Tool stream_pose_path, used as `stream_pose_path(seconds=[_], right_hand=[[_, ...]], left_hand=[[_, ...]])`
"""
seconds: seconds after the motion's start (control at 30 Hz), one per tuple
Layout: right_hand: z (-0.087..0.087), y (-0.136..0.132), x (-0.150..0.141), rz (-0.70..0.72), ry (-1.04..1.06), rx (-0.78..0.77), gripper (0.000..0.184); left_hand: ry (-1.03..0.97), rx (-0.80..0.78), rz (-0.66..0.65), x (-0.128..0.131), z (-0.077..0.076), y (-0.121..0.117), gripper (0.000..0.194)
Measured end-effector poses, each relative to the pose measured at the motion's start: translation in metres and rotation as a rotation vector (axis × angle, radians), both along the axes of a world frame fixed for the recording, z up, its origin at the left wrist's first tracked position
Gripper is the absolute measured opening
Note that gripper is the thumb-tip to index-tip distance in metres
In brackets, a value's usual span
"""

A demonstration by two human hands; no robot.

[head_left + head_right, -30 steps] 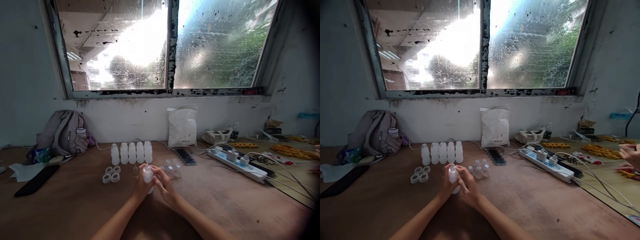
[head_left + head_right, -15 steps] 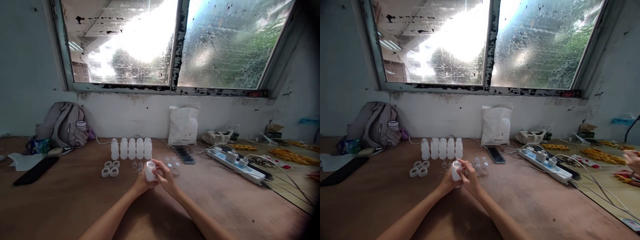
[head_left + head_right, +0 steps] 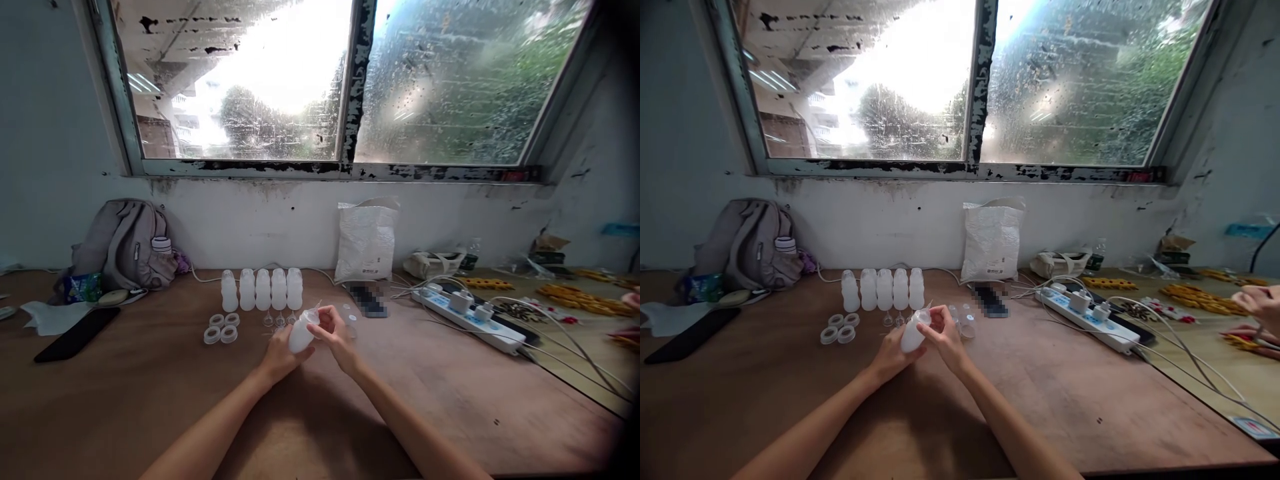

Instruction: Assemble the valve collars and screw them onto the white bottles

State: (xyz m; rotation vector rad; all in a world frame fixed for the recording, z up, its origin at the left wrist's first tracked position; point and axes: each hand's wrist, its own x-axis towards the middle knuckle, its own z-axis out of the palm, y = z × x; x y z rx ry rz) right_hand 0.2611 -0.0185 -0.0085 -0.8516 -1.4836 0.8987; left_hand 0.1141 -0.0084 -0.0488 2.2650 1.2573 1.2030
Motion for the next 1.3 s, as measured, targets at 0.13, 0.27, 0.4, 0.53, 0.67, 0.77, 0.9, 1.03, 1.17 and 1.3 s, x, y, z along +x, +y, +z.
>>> stream_pose_path(seconds=[0.13, 0.27, 0.4, 0.53, 0.67, 0.77, 0.9, 1.03, 1.17, 1.3], right_hand=[[0.004, 0.001, 0.003, -0.042, -0.057, -0.008, 0.039], [0.0, 0.007, 0.007, -0.092, -0.208, -0.078, 0.031], [-0.012, 0.011, 0.007, -0.034, -0.286, -0.271, 0.045], [-0.017, 0.014, 0.008, 0.002, -0.312, -0.329, 0.054], [-0.01, 0.015, 0.012, -0.009, -0.178, -0.3, 0.041], [-0.007, 0.015, 0.013, 0.108, -0.112, -0.294, 0.037], [-0.014, 0.016, 0.01, 0.167, -0.09, -0.24, 0.035], [-0.023, 0.019, 0.008, 0.113, -0.18, -0.274, 0.042], [-0.022, 0.018, 0.009, 0.038, -0.288, -0.22, 0.047], [-0.015, 0.014, 0.009, -0.005, -0.282, -0.207, 0.049]], left_hand=[[0.158, 0.245, 0.204, -0.008, 0.003, 0.001, 0.033], [0.251, 0.369, 0.223, -0.027, 0.01, 0.007, 0.037], [0.367, 0.445, 0.146, -0.041, 0.018, 0.011, 0.031], [0.431, 0.451, 0.184, -0.047, 0.021, 0.015, 0.032], [0.429, 0.41, 0.24, -0.051, 0.019, 0.019, 0.032], [0.416, 0.391, 0.254, -0.053, 0.019, 0.02, 0.034], [0.393, 0.388, 0.252, -0.052, 0.018, 0.019, 0.033], [0.384, 0.388, 0.233, -0.049, 0.014, 0.019, 0.036], [0.38, 0.381, 0.223, -0.047, 0.014, 0.017, 0.039], [0.322, 0.355, 0.206, -0.046, 0.015, 0.016, 0.036]])
